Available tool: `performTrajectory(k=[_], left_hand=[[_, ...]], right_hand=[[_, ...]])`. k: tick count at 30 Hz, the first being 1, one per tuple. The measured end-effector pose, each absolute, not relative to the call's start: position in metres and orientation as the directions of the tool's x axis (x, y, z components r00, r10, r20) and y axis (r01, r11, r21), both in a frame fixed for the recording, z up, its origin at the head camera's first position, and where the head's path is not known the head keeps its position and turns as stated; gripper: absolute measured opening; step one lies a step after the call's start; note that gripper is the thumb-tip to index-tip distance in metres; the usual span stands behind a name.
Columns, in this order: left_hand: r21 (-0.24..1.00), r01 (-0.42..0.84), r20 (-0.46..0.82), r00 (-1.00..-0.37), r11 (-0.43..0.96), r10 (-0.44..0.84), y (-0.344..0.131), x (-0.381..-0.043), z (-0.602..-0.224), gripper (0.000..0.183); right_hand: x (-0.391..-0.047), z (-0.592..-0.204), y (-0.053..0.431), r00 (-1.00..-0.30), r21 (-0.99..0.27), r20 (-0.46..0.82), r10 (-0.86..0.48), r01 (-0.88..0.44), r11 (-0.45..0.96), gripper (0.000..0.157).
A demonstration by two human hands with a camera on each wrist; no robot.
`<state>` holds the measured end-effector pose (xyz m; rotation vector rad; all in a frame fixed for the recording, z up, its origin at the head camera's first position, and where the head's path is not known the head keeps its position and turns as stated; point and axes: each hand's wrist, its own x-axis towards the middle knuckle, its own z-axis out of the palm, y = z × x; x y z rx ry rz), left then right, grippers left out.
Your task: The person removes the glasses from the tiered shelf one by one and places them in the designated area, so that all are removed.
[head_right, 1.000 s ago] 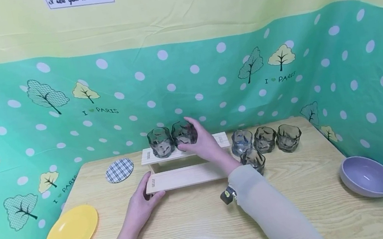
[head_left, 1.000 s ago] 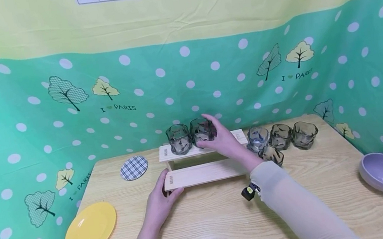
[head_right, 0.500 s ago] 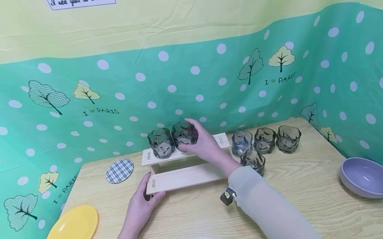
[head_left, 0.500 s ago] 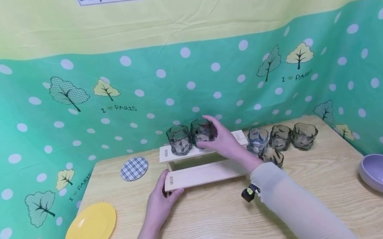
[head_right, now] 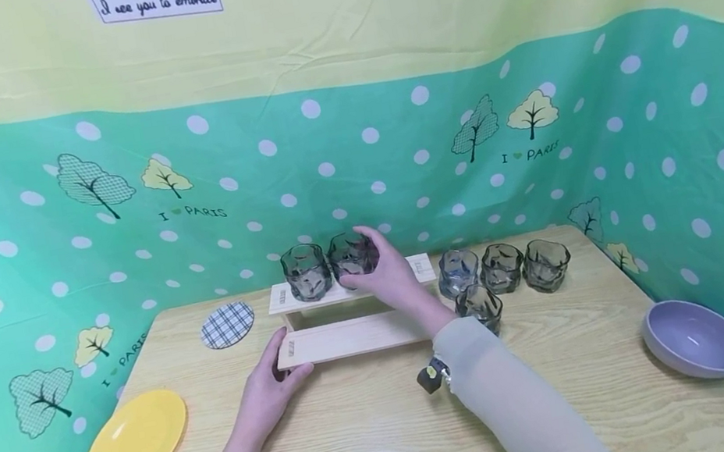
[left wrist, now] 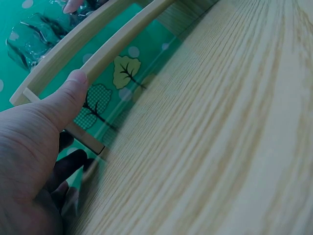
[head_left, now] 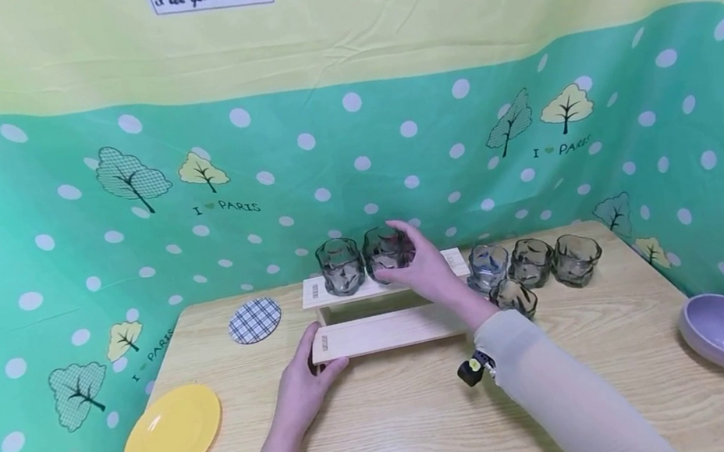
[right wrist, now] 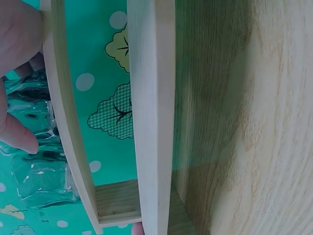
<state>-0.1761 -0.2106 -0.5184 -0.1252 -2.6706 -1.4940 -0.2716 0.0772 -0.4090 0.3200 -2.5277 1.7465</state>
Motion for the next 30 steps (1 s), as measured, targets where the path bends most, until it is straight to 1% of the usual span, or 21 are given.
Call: performTrajectory(k=[7,12,22,30], left_hand=[[0.842,0.118,0.117,-0.992,0.527,0.037,-0.210,-0.176,-0.518,0.092],[0.842,0.116,0.114,-0.993,0.526,0.036,-0.210,-0.177,-0.518,0.093],[0.839,0.105,0.107,-0.994,0.533,0.028,-0.211,-0.177,-0.520,0.093],[0.842,0.115,0.115,-0.993,0.527,0.033,-0.211,-0.177,-0.520,0.094]], right_hand=[[-0.270,-0.406,0.081,-0.984,-0.915,0.138,-0.109,-0.169,0.367,0.098],[-0.262,-0.400,0.086,-0.987,-0.913,0.135,-0.090,-0.159,0.376,0.099],[-0.237,-0.379,0.100,-0.989,-0.922,0.129,-0.076,-0.148,0.358,0.102],[-0.219,-0.373,0.122,-0.990,-0.932,0.128,-0.065,-0.143,0.334,0.101]])
